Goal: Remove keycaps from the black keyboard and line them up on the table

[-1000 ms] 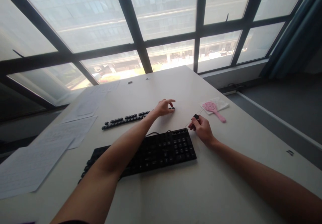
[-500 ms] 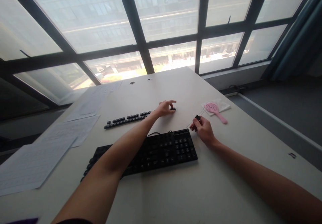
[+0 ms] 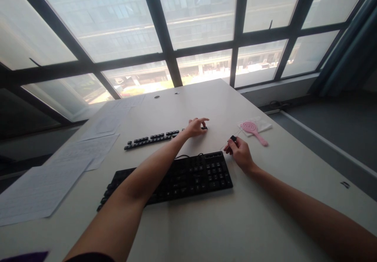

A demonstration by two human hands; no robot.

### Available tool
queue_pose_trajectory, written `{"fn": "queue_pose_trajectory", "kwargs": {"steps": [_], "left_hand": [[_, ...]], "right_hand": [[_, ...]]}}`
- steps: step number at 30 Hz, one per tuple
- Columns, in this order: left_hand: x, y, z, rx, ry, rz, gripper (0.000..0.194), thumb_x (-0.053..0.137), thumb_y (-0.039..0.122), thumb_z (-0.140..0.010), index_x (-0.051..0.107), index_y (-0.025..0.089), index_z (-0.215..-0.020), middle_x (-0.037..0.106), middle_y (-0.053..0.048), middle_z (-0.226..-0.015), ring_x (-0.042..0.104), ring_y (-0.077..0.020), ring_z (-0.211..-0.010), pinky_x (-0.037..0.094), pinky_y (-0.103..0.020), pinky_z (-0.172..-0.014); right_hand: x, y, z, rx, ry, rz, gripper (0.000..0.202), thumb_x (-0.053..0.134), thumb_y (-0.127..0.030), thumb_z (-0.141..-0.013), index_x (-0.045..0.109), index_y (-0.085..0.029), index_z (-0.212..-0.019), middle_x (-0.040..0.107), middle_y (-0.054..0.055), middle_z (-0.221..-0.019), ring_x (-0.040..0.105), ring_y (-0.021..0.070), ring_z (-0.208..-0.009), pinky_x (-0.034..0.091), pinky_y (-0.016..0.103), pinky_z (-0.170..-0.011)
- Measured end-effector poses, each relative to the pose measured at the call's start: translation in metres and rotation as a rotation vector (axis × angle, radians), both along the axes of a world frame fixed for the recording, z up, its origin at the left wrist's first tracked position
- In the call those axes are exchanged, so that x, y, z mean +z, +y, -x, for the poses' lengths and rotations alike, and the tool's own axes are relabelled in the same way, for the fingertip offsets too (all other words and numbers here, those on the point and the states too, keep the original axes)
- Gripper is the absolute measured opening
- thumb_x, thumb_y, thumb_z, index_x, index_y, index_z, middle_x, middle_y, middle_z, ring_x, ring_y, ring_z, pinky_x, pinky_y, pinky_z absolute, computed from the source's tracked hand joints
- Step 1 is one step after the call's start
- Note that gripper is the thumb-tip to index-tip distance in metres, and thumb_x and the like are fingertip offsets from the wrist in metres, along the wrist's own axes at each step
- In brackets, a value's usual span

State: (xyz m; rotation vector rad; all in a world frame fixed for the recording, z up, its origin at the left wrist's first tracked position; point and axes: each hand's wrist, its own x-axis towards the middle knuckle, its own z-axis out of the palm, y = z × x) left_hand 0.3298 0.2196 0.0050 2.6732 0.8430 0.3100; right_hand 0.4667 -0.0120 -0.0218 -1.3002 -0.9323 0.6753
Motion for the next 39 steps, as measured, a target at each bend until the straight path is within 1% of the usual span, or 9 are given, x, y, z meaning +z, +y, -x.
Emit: {"fn": "queue_pose_trajectory", "kwargs": {"steps": [5, 8, 12, 16, 21, 26, 30, 36, 39], "left_hand": [[-0.001, 0.000, 0.000, 0.017, 0.011, 0.007, 0.063, 0.065, 0.031, -0.075, 0.052, 0.029, -0.137, 0.072, -0.002, -0.103, 0.055, -0.0273, -0.108, 0.029, -0.046, -0.100], [0.006, 0.000, 0.004, 0.016, 0.017, 0.013, 0.067, 0.070, 0.035, -0.073, 0.052, 0.030, -0.137, 0.072, -0.002, -0.104, 0.055, -0.0280, -0.108, 0.029, -0.047, -0.101], [0.030, 0.005, 0.020, 0.035, -0.029, -0.007, 0.059, 0.064, 0.045, -0.080, 0.054, 0.028, -0.136, 0.072, -0.003, -0.106, 0.057, -0.0261, -0.105, 0.031, -0.047, -0.102], [0.059, 0.011, 0.048, 0.162, -0.098, -0.073, 0.046, 0.057, 0.039, -0.086, 0.059, 0.023, -0.130, 0.073, -0.003, -0.102, 0.062, -0.0213, -0.093, 0.039, -0.041, -0.096], [0.072, -0.004, 0.091, 0.206, -0.096, -0.097, 0.039, 0.056, 0.034, -0.086, 0.066, 0.021, -0.121, 0.073, -0.004, -0.100, 0.065, -0.0196, -0.088, 0.046, -0.035, -0.088], [0.073, -0.041, 0.138, 0.182, -0.060, -0.087, 0.030, 0.056, 0.036, -0.086, 0.072, 0.022, -0.107, 0.074, -0.004, -0.104, 0.066, -0.0201, -0.088, 0.050, -0.034, -0.085], [0.074, -0.073, 0.187, 0.232, -0.106, -0.126, 0.031, 0.054, 0.037, -0.088, 0.072, 0.021, -0.107, 0.073, -0.006, -0.106, 0.067, -0.0223, -0.096, 0.049, -0.036, -0.091], [0.056, -0.122, 0.281, 0.480, -0.125, -0.154, 0.038, 0.048, 0.037, -0.089, 0.068, 0.017, -0.114, 0.069, -0.011, -0.113, 0.065, -0.0263, -0.099, 0.048, -0.042, -0.096], [0.041, -0.141, 0.320, 0.623, -0.162, -0.144, 0.044, 0.046, 0.041, -0.088, 0.066, 0.017, -0.118, 0.066, -0.012, -0.118, 0.063, -0.0289, -0.106, 0.048, -0.044, -0.099]], "right_hand": [[0.002, -0.001, 0.000, -0.004, -0.004, 0.003, 0.035, 0.057, -0.048, -0.091, 0.056, -0.018, -0.073, 0.068, 0.005, -0.065, 0.059, 0.0145, -0.053, 0.043, 0.026, -0.051], [0.002, -0.001, 0.000, -0.003, 0.000, 0.003, 0.036, 0.057, -0.048, -0.092, 0.056, -0.018, -0.073, 0.068, 0.005, -0.066, 0.058, 0.0142, -0.053, 0.043, 0.025, -0.051], [0.001, -0.001, 0.000, 0.001, 0.006, -0.002, 0.037, 0.057, -0.051, -0.091, 0.056, -0.018, -0.074, 0.068, 0.006, -0.066, 0.059, 0.0145, -0.054, 0.043, 0.025, -0.051], [0.000, -0.001, 0.000, -0.003, 0.010, -0.007, 0.039, 0.057, -0.053, -0.090, 0.056, -0.018, -0.074, 0.069, 0.006, -0.068, 0.059, 0.0148, -0.056, 0.045, 0.026, -0.052], [-0.005, -0.001, 0.001, -0.054, 0.013, -0.056, 0.040, 0.058, -0.056, -0.089, 0.058, -0.018, -0.078, 0.067, 0.006, -0.071, 0.060, 0.0149, -0.057, 0.047, 0.026, -0.052], [-0.009, 0.000, 0.001, -0.057, -0.022, -0.080, 0.038, 0.060, -0.054, -0.089, 0.060, -0.017, -0.082, 0.067, 0.006, -0.075, 0.062, 0.0164, -0.060, 0.050, 0.029, -0.055], [-0.001, -0.007, 0.007, -0.046, -0.071, -0.108, 0.033, 0.060, -0.049, -0.091, 0.062, -0.017, -0.085, 0.065, 0.005, -0.073, 0.060, 0.0162, -0.060, 0.049, 0.030, -0.056], [0.014, -0.029, 0.032, 0.011, -0.144, -0.125, 0.027, 0.060, -0.045, -0.092, 0.063, -0.018, -0.092, 0.064, 0.002, -0.071, 0.058, 0.0151, -0.059, 0.046, 0.028, -0.056], [0.025, -0.022, 0.042, 0.023, -0.194, -0.064, 0.029, 0.058, -0.046, -0.093, 0.066, -0.018, -0.092, 0.068, 0.005, -0.074, 0.061, 0.0174, -0.066, 0.048, 0.030, -0.062]]}}
